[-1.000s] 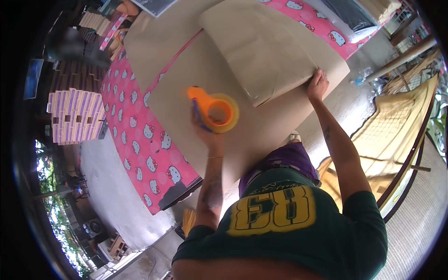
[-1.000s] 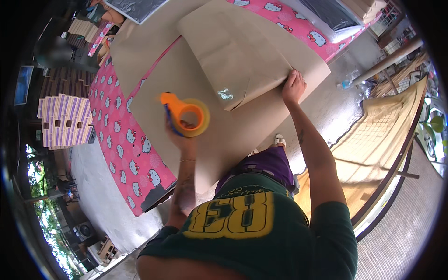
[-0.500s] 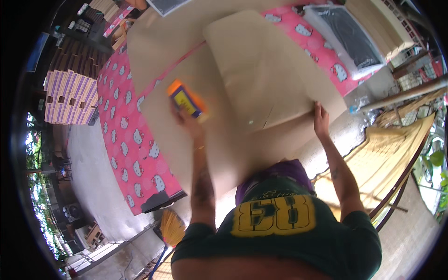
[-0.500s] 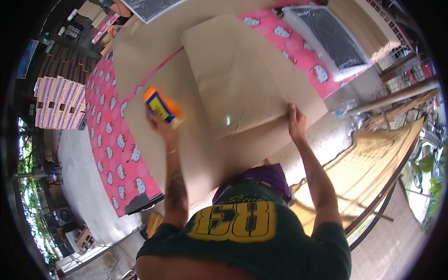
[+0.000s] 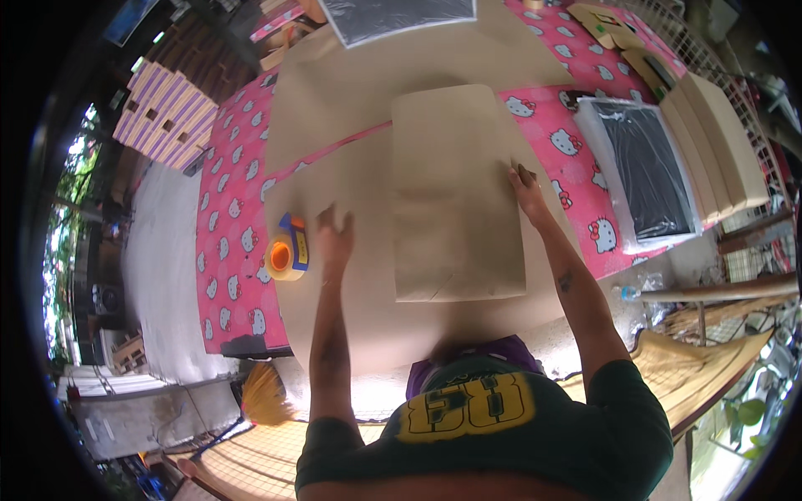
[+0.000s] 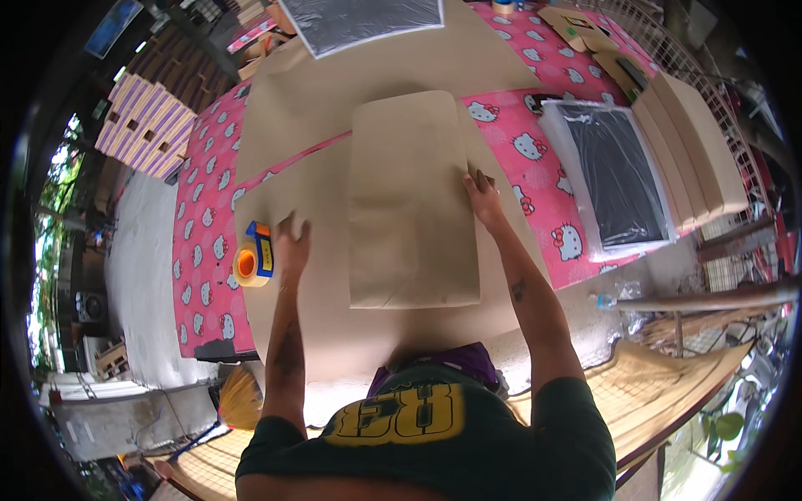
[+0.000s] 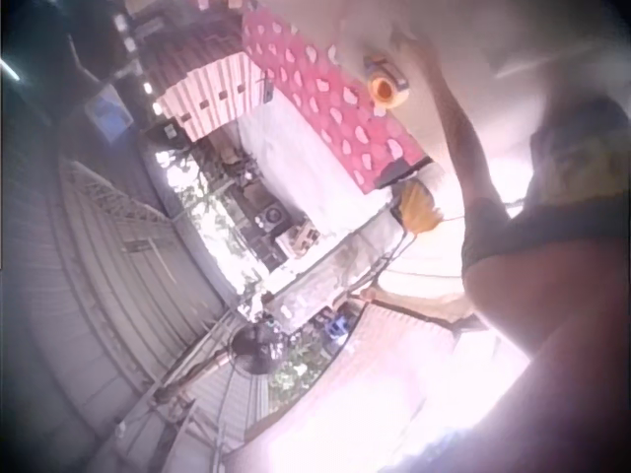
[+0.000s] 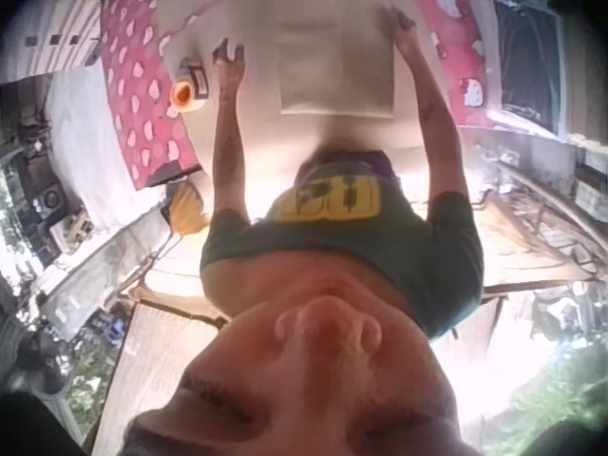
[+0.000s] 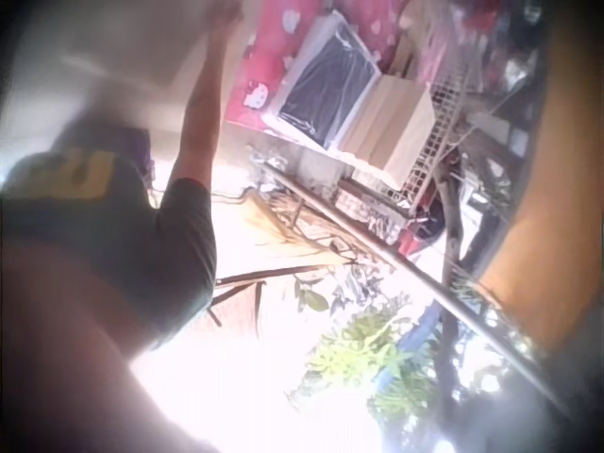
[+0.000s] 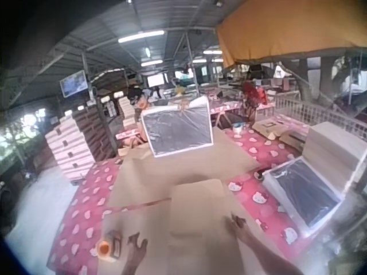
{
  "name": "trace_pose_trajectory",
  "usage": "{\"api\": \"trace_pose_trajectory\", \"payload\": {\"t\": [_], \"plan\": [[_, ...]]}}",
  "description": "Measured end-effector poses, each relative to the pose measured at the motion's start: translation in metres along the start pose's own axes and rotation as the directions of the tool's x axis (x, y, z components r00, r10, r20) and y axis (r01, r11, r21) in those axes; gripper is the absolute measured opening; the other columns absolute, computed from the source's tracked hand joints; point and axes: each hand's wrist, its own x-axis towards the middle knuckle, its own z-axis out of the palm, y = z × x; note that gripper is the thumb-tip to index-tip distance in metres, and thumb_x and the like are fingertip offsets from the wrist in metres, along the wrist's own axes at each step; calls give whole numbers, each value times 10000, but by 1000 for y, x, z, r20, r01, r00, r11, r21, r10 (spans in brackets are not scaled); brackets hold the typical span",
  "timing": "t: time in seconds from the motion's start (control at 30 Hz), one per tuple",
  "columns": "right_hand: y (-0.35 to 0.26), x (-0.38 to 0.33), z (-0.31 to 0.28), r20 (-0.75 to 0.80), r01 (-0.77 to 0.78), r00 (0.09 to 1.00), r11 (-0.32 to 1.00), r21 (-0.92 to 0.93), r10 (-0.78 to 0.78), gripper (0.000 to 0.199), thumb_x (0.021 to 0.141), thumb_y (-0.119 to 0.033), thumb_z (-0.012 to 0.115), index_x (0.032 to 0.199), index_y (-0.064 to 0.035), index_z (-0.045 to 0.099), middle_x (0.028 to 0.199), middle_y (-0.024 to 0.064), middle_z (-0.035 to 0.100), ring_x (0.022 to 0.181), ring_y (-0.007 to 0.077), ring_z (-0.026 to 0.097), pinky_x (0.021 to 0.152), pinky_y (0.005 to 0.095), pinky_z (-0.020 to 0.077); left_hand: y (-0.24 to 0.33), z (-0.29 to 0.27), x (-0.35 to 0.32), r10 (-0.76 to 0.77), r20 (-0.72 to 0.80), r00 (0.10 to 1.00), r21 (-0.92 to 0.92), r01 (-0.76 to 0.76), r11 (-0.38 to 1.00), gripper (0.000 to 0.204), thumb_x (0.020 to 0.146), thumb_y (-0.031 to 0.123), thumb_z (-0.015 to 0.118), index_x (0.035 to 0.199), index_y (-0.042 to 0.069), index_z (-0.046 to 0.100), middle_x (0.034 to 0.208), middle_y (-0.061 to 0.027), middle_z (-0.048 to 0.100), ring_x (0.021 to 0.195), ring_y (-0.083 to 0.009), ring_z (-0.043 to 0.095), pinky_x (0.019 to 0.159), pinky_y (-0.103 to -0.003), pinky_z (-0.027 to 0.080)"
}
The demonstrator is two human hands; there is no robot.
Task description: The person wraps a rectangular object in brown paper, secures the paper with adhesive tape using a tape dispenser, and folds the ends of the paper to enclose the item.
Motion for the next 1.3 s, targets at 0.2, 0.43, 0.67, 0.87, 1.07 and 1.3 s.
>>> {"api": "trace_pose_trajectory", "payload": {"t": [0.2,0.43,0.67,0.87,1.07,1.3], "plan": [[-51,5,12,46,-186,979,962,-202,198,981,813,-793,475,1490,-87,401,1549,127,297,1425,335,296,1138,500,240,81,79,54,-249,551,796,-580,580,572,684,991,519,516,1446,13,443,1374,-137,541,1231,-225,533,985,-362,476],[-109,-60,-29,273,-175,961,691,701,-33,867,844,-398,756,1460,-59,249,1370,177,445,1258,241,465,1039,381,412,103,24,32,-88,621,779,-778,626,53,690,966,454,597,1447,6,388,1387,-166,508,1271,-255,498,1031,-386,452],[-193,-95,-108,-97,386,887,611,691,-451,779,874,-313,748,1432,-19,291,1318,129,493,1197,207,498,1004,364,426,202,-119,42,-63,254,965,-934,262,242,694,846,217,760,1396,-16,407,1319,-177,546,1207,-263,554,975,-376,500],[-194,-90,-128,-51,453,813,574,682,-580,811,840,-383,779,1424,-1,365,1296,116,528,1177,208,527,997,353,434,200,-144,32,117,197,973,-913,139,384,699,817,221,786,1361,-32,428,1207,-149,604,1122,-248,606,931,-375,521],[-211,-82,-133,-75,416,861,612,673,-503,938,754,-503,829,1405,9,388,1270,118,548,1138,213,555,972,353,450,221,-138,44,-41,-2,999,-956,10,293,639,806,262,792,1285,-41,497,1158,-132,625,1061,-224,621,891,-352,523],[-222,-97,-138,-164,501,810,522,690,-563,842,764,-453,833,1346,21,450,1204,110,586,1103,204,570,951,355,463,217,-158,41,47,27,999,-961,13,275,610,817,231,792,1279,-41,502,1165,-140,624,1072,-212,609,910,-349,511]]}}
